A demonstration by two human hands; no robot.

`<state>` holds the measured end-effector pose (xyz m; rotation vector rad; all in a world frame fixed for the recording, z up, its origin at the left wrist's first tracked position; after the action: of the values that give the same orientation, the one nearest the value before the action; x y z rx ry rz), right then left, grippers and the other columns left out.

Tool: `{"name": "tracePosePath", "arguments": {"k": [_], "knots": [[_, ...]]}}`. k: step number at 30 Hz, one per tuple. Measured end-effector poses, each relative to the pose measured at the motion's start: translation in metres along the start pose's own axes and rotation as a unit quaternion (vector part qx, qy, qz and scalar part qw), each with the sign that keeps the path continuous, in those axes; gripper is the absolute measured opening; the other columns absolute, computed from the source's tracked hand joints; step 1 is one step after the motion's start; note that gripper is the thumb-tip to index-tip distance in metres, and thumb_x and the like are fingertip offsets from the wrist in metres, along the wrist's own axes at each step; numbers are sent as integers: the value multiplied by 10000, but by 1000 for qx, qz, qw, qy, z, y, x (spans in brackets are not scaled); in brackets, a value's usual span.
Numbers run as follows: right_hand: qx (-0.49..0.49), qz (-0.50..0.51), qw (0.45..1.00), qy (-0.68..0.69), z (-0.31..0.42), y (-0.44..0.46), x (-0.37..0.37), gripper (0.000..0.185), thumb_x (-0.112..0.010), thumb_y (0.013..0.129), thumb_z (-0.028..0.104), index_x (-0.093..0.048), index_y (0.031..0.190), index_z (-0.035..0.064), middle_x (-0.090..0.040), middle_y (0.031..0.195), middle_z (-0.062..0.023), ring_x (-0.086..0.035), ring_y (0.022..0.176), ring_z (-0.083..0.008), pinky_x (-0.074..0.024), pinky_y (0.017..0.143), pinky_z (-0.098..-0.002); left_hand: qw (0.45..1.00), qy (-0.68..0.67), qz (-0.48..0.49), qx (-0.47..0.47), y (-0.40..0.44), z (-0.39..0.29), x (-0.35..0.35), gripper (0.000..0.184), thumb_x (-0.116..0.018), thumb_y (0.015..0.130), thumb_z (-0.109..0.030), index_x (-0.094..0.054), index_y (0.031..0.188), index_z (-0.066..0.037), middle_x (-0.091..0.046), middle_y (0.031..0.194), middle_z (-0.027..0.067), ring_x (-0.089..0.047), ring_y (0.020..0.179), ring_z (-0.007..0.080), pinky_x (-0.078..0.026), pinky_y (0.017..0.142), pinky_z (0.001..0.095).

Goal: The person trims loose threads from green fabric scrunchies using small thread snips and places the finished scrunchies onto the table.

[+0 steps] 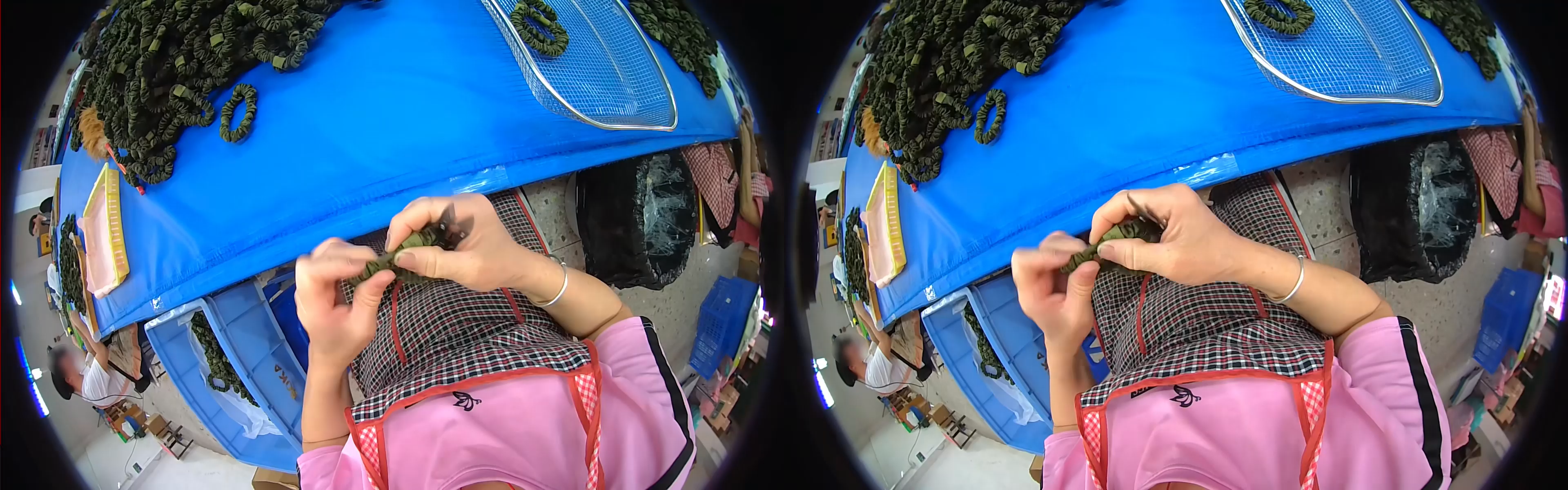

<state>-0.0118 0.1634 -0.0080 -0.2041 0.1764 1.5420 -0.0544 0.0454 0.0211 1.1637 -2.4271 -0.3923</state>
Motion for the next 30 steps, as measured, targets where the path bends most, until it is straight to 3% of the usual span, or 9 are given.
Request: {"name": "tracePosePath", "arguments": {"k": [2, 5, 9, 13, 19, 22, 25, 28, 30], "knots": [[106, -4, 994, -41, 10, 1, 0, 120, -626, 752, 9, -583, 864, 5, -593, 794, -61, -547, 682, -92, -426, 566, -202, 976, 167, 21, -141, 2, -24, -1, 389, -708, 651, 1, -408, 884, -87, -584, 716, 58, -543, 580, 202, -400, 587, 313], [161, -6, 986, -53, 17, 0, -2, 155, -642, 719, -35, -591, 856, 17, -598, 829, -90, -561, 691, -114, -433, 557, -204, 960, 211, -2, -185, 0, -34, 1, 396, -710, 642, 6, -407, 877, -95, -585, 733, 58, -546, 595, 190, -399, 587, 314], [169, -9, 985, -33, 16, 1, -2, 139, -636, 723, -44, -587, 839, 17, -599, 828, -92, -563, 707, -121, -440, 571, -208, 949, 246, -5, -200, -4, -36, 1, 421, -716, 611, 23, -410, 870, -106, -590, 780, 61, -561, 632, 202, -409, 595, 321], [158, -14, 987, -5, 14, 2, -1, 166, -630, 696, -71, -595, 830, 20, -600, 819, -46, -567, 749, -110, -453, 642, -228, 947, 263, -7, -183, -5, -35, 0, 363, -680, 685, 22, -400, 871, -116, -594, 787, 51, -563, 643, 187, -386, 636, 323], [136, -7, 991, 4, 15, 3, -5, 145, -635, 716, -44, -595, 837, 25, -592, 803, -28, -545, 717, -80, -432, 614, -202, 946, 263, -27, -188, -6, -35, 4, 358, -670, 695, 21, -393, 880, -109, -594, 782, 64, -561, 639, 187, -386, 637, 323], [37, -35, 989, 141, -15, -3, -19, 154, -653, 719, -4, -589, 856, 27, -586, 803, -18, -486, 663, -20, -378, 554, -162, 948, 246, -79, -184, -8, -34, 9, 341, -657, 717, 4, -386, 893, -104, -596, 781, 72, -559, 635, 186, -383, 645, 325], [60, -61, 991, 102, -26, -9, -27, 215, -689, 706, 70, -596, 900, 67, -557, 935, -7, -405, 618, 14, -292, 496, -145, 951, 238, -90, -176, -7, -33, 10, 325, -647, 732, -11, -384, 899, -105, -600, 784, 77, -560, 635, 188, -380, 662, 335], [83, -82, 990, -84, 1, -6, -4, 301, -676, 744, 190, -579, 1005, 76, -463, 1093, -21, -377, 607, -16, -294, 495, -159, 933, 302, -57, -189, -10, -36, 10, 318, -654, 729, -22, -400, 896, -116, -609, 794, 74, -571, 650, 193, -379, 699, 350], [58, -153, 985, -49, -5, -3, 13, 410, -654, 761, 323, -517, 1017, 33, -508, 909, -18, -369, 574, -50, -318, 500, -184, 921, 337, -45, -188, -11, -37, 11, 319, -661, 715, -14, -415, 887, -119, -612, 788, 64, -578, 658, 195, -377, 706, 346]]}}
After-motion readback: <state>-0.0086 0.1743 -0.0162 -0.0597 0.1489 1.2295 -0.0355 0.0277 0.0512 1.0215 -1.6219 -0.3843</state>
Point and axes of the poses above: each hand's wrist, its own y-axis towards the middle knuckle, its own x-axis out of the back of the hand, z = x × y, the point moved 8 cm from there along y, towards the middle knuckle
